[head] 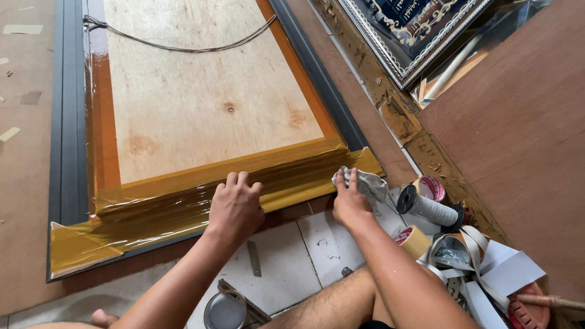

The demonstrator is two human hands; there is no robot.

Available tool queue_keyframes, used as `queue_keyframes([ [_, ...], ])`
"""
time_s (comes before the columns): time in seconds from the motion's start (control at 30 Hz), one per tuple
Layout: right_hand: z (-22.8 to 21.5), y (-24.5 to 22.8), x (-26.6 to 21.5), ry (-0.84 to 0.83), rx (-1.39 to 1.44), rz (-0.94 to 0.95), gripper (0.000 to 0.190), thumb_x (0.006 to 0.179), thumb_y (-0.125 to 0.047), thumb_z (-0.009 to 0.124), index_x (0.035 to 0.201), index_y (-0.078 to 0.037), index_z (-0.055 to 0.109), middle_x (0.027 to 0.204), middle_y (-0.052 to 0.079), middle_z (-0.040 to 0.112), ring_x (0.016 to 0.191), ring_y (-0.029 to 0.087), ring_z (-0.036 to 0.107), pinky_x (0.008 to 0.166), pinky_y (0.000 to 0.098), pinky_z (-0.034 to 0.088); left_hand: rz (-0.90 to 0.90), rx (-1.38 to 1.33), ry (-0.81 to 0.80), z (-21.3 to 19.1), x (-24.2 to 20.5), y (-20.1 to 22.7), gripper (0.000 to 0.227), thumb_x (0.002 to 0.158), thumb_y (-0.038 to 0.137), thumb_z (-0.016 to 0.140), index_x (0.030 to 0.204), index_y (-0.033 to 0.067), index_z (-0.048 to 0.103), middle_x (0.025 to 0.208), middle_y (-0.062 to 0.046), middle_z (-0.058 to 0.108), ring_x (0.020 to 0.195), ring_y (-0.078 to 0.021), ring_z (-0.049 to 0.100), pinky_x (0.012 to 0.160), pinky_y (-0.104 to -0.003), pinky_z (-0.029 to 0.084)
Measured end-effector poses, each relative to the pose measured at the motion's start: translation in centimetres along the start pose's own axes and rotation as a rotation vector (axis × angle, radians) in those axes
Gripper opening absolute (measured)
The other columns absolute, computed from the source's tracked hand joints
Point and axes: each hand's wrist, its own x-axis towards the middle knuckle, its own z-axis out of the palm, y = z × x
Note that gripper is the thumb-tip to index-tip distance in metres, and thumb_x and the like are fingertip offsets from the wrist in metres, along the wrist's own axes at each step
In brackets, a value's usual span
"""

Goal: The person sits on the floor and applies brown packing tape to the edges of a large framed artwork. They use a cloth to smooth the tape and a utility knife to cut it, working along the perimeter of the frame.

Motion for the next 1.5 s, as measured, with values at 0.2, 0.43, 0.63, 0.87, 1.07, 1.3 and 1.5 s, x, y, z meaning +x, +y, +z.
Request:
queue_keyframes([
  [0.2, -3.2, -10.4, -15.1, 0.023, -0.039, -0.458, 0.071, 0.104, 0.002, 0.048, 0.173, -0.014, 0.047, 0.188, 0.028, 0.02, 0.118, 0.061, 0.074, 0.096, 0.068, 0.065, 0.013, 0.036, 0.073, 0.6, -0.1, 0.3, 0.044, 0.071, 0.027, 0.081, 0.114, 0.0178, 0.083, 0.125, -0.013, 0.063, 0.119, -0.0335, 0.059, 0.081, -0.041, 0.051],
  [0.43, 3.8, -5.7, -6.4, 0.043, -0.18, -0.44, 0.056, 0.107, -0.012, 0.05, 0.158, -0.027, 0.068, 0.176, 0.015, 0.051, 0.113, 0.052, 0.079, 0.084, 0.0668, 0.067, 0.033, 0.039, 0.133, -1.2, -0.9, 0.0, 0.049, 0.065, 0.035, 0.088, 0.111, 0.0198, 0.083, 0.12, -0.01, 0.066, 0.113, -0.0326, 0.063, 0.079, -0.043, 0.053],
  [0.63, -0.1, 2.9, 3.4, -0.082, -0.181, -0.039, 0.109, 0.097, -0.024, 0.065, 0.184, -0.047, 0.002, 0.194, 0.007, -0.013, 0.145, 0.06, 0.06, 0.107, 0.0799, 0.05, 0.025, 0.037, 0.174, -3.5, -1.1, -0.5, 0.05, 0.066, 0.038, 0.088, 0.113, 0.023, 0.08, 0.116, -0.008, 0.062, 0.109, -0.0327, 0.061, 0.077, -0.044, 0.049],
  [0.87, 2.0, -11.4, -13.1, 0.08, -0.236, -0.48, 0.057, 0.109, -0.007, 0.052, 0.164, -0.019, 0.057, 0.18, 0.019, 0.037, 0.111, 0.05, 0.079, 0.086, 0.0619, 0.067, -0.018, -0.163, 0.113, -7.7, -1.7, -0.9, 0.069, 0.083, 0.055, 0.079, 0.144, 0.0278, 0.063, 0.115, -0.006, 0.057, 0.107, -0.0327, 0.064, 0.077, -0.048, 0.054],
  [1.07, 2.3, -1.9, -0.5, 0.07, -0.214, -0.151, 0.08, 0.099, -0.02, 0.062, 0.175, -0.031, 0.04, 0.177, 0.026, 0.031, 0.121, 0.063, 0.068, 0.089, 0.076, 0.058, -0.017, -0.145, 0.121, -6.9, -1.8, -1.3, 0.079, 0.083, 0.07, 0.077, 0.146, 0.0247, 0.063, 0.117, -0.007, 0.06, 0.109, -0.0328, 0.067, 0.081, -0.048, 0.058],
  [1.3, 2.1, 12.3, 16.3, 0.082, 0.009, 0.142, 0.115, 0.091, -0.016, 0.063, 0.186, -0.021, -0.002, 0.19, 0.023, 0.006, 0.149, 0.066, 0.051, 0.108, 0.0813, 0.048, -0.057, -0.134, 0.045, -7.2, -2.0, -1.0, 0.079, 0.086, 0.071, 0.077, 0.15, 0.0274, 0.059, 0.123, -0.005, 0.06, 0.113, -0.0302, 0.067, 0.083, -0.046, 0.058],
  [1.5, 1.6, -2.0, -0.2, 0.111, -0.257, -0.192, 0.076, 0.105, -0.007, 0.051, 0.179, -0.017, 0.041, 0.187, 0.022, 0.026, 0.132, 0.056, 0.071, 0.094, 0.0691, 0.064, -0.073, -0.202, -0.092, -5.5, -1.4, -1.8, 0.086, 0.082, 0.066, 0.083, 0.149, 0.0205, 0.055, 0.126, -0.007, 0.06, 0.12, -0.0332, 0.067, 0.095, -0.048, 0.06],
])
